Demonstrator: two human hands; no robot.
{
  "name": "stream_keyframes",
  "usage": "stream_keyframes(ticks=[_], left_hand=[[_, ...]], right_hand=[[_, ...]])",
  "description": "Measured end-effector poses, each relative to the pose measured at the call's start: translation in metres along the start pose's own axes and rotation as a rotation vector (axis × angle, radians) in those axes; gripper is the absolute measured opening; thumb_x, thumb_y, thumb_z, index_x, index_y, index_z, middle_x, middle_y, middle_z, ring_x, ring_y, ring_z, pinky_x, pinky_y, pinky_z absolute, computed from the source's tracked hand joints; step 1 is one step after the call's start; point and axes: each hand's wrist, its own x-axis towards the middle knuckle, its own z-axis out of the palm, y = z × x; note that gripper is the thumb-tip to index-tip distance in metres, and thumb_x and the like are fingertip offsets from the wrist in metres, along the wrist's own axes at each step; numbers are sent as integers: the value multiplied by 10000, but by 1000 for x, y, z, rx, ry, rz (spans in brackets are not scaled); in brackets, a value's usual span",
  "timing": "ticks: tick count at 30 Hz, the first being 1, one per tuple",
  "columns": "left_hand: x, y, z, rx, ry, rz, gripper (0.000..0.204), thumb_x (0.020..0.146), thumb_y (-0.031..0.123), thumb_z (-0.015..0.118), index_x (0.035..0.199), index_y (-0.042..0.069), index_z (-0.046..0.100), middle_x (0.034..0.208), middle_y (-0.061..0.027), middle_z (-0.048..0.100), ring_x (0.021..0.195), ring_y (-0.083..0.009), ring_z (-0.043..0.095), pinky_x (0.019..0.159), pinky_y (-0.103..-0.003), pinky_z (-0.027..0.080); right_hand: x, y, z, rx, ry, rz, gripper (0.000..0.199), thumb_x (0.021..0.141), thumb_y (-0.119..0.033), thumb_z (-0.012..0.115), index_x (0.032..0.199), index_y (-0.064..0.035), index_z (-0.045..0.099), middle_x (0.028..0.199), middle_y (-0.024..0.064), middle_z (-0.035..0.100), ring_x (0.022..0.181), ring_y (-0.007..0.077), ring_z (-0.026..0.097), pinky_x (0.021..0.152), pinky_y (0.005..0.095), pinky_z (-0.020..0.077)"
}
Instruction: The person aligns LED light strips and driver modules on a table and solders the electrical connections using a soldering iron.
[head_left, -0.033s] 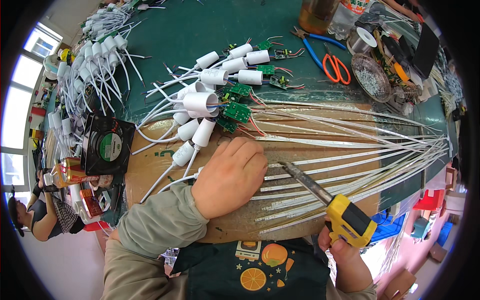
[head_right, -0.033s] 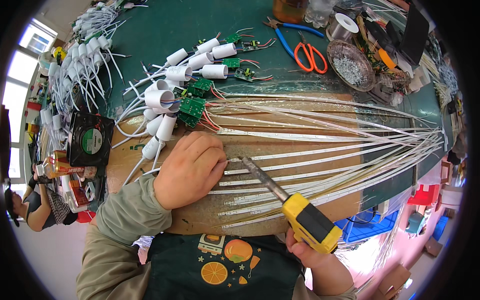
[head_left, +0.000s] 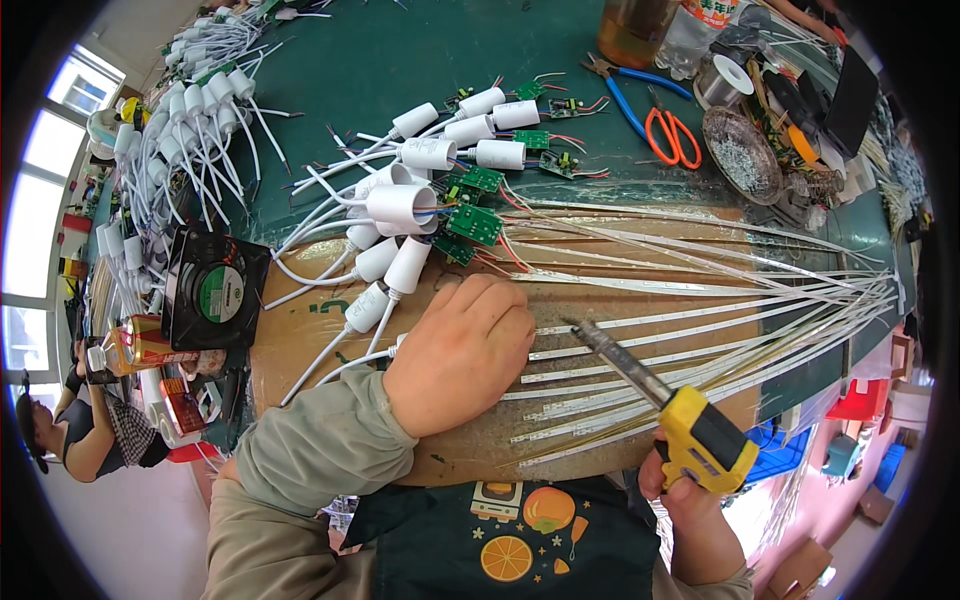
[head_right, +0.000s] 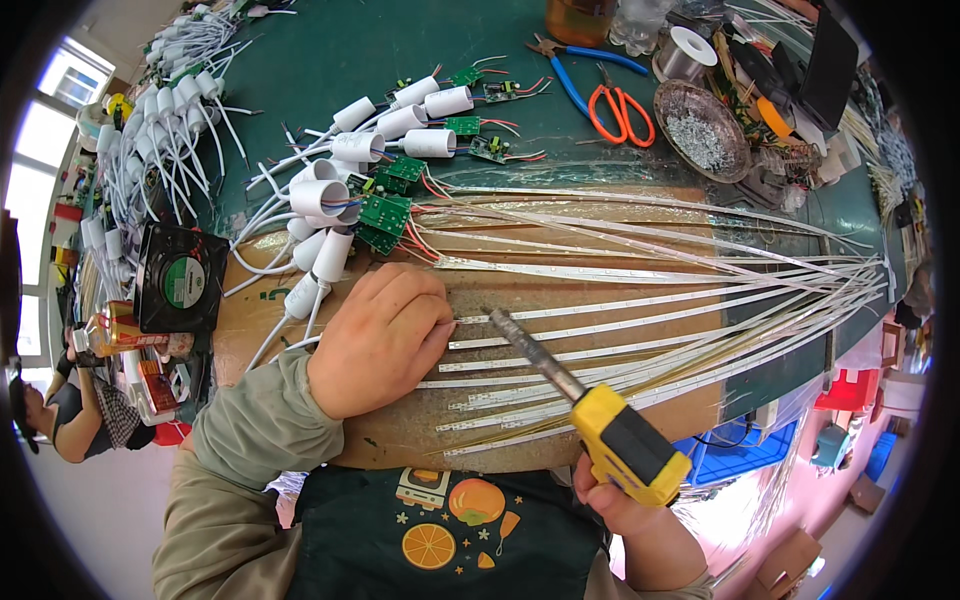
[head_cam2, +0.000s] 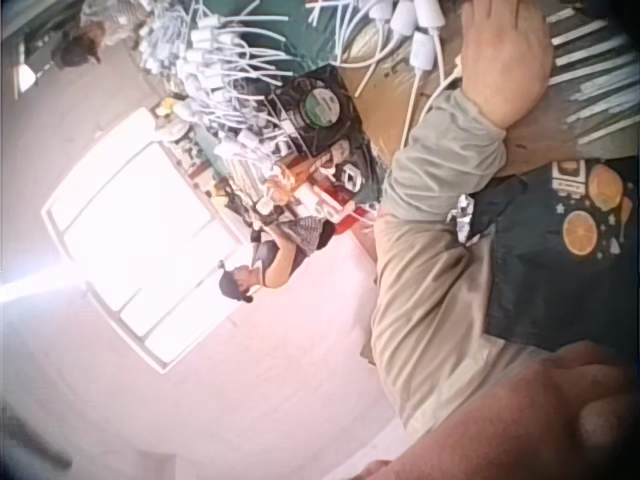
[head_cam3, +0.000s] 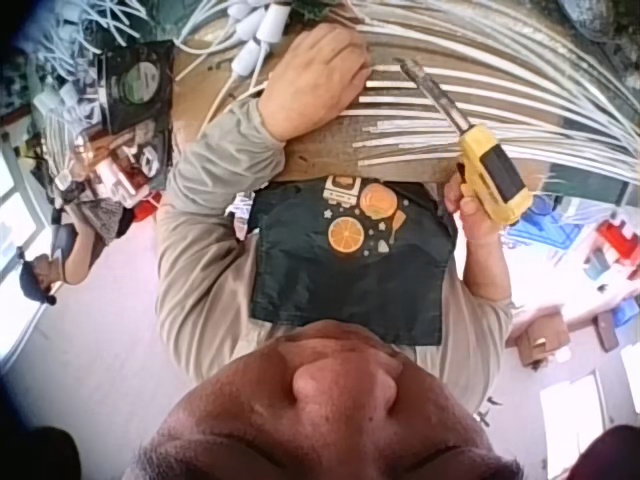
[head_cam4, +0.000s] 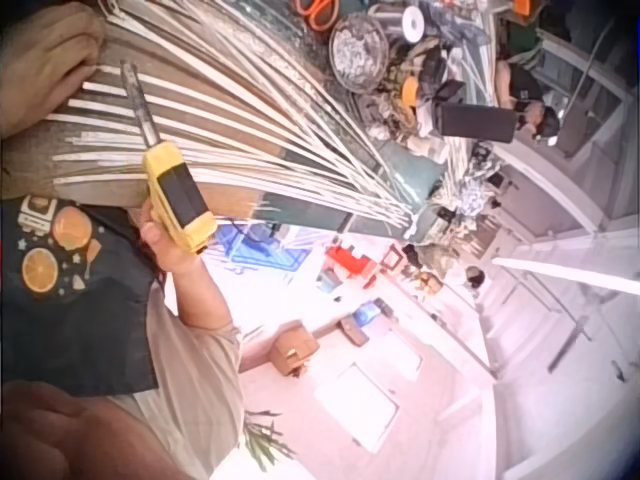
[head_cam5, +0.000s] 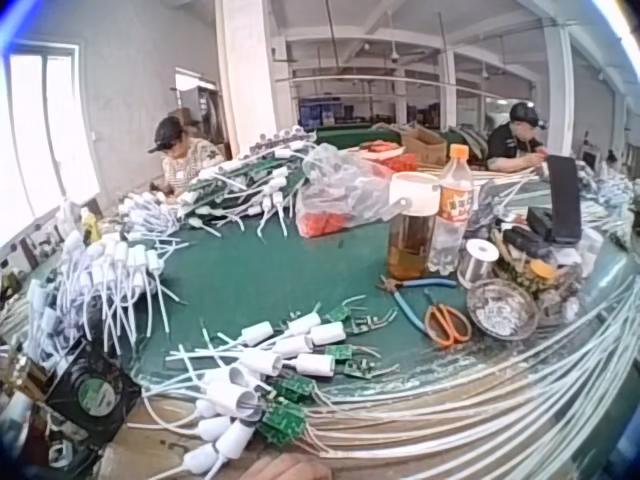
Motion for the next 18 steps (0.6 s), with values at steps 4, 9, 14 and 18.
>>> stream_keyframes(ticks=[4, 9, 14, 18], left_hand=[[0, 0, 0, -8, -9, -9, 192, 756, 38, 729, 907, 27, 610, 1017, -110, 602, 942, -309, 597, 837, -400, 482], [0, 0, -1, -11, -22, -6, 185, 762, 40, 726, 903, 28, 608, 1011, -111, 602, 942, -308, 598, 833, -403, 482], [-2, -1, 1, -9, -12, -3, 189, 760, 38, 726, 907, 28, 608, 1012, -110, 603, 943, -308, 599, 831, -404, 482], [1, 1, 0, -8, -6, -2, 193, 755, 31, 728, 907, 30, 609, 1010, -109, 602, 941, -307, 597, 830, -403, 482]], right_hand=[[7, -1, -5, 105, 108, -48, 789, 760, -415, 855, 1311, 9, 483, 693, 70, 569, 506, 167, 537, 471, 297, 448], [27, -7, -10, 139, 155, -169, 803, 820, -465, 790, 1345, 15, 417, 699, 62, 553, 504, 159, 544, 462, 283, 449], [36, 1, -14, 180, 153, -265, 730, 889, -444, 717, 1348, 25, 398, 695, 53, 535, 515, 148, 537, 458, 280, 446], [37, 5, -16, 201, 142, -276, 710, 901, -433, 704, 1348, 23, 393, 698, 53, 532, 523, 149, 541, 463, 282, 450]])
